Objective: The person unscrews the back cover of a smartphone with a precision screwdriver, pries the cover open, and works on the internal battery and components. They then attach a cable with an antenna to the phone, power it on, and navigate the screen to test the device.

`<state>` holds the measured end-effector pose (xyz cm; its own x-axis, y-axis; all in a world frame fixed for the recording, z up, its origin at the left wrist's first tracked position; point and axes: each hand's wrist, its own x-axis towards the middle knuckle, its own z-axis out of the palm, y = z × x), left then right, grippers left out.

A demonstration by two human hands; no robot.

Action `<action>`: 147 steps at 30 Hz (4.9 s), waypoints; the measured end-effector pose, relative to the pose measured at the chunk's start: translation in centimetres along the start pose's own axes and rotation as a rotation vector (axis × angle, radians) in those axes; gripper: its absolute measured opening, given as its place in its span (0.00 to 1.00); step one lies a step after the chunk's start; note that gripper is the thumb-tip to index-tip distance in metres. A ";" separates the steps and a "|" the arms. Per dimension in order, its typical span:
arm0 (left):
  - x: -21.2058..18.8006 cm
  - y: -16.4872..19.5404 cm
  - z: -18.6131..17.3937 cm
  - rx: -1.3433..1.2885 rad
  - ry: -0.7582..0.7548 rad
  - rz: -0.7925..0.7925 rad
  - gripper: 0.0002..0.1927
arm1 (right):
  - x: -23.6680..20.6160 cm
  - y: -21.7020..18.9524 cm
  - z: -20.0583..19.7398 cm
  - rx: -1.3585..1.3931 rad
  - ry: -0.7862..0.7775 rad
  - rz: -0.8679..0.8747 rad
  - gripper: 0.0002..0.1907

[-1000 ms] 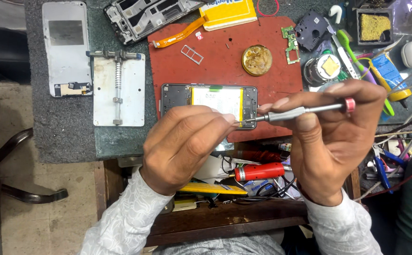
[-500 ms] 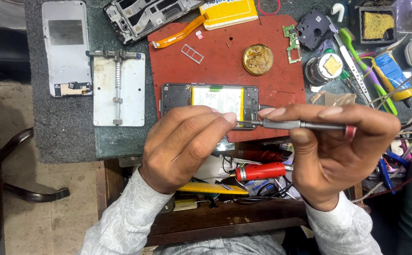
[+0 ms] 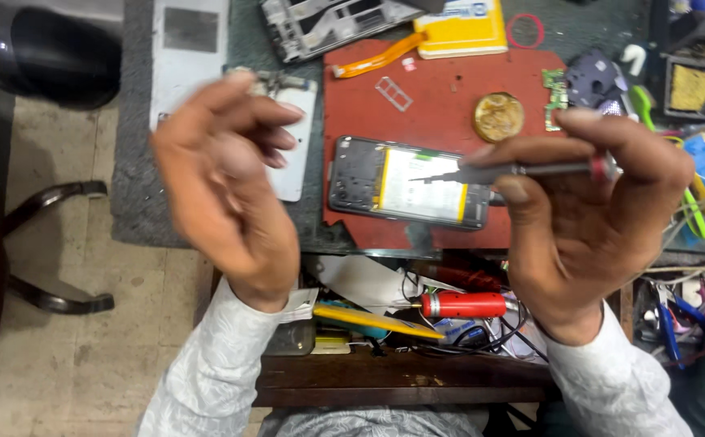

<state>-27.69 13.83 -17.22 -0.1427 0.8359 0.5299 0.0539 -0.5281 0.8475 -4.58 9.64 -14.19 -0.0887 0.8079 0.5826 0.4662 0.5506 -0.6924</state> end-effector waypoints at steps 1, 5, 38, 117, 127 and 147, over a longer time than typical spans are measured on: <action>0.1 -0.3 -0.6 0.003 0.060 -0.012 0.18 | 0.2 0.1 0.6 -0.012 -0.018 -0.014 0.20; 0.2 -1.2 -1.9 -0.024 0.138 -0.016 0.17 | 0.7 0.6 2.7 -0.063 -0.054 -0.016 0.24; 0.0 -0.9 -1.9 -0.099 0.080 -0.068 0.15 | 2.1 0.1 4.8 -0.141 -0.199 -0.034 0.23; -0.1 1.9 21.3 0.605 -0.759 0.685 0.05 | -8.2 7.3 -12.6 -0.379 0.458 0.126 0.18; -0.5 1.7 22.3 0.605 -0.746 0.627 0.19 | -8.4 7.2 -12.6 -0.402 0.437 0.134 0.27; 0.7 1.3 21.4 0.551 -0.852 0.591 0.25 | -8.9 7.5 -12.7 -0.364 0.445 0.125 0.24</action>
<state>-6.59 16.95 -15.08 0.7438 0.4227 0.5179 0.3404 -0.9062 0.2508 10.87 3.95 -19.19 0.3273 0.6530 0.6830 0.7284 0.2861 -0.6226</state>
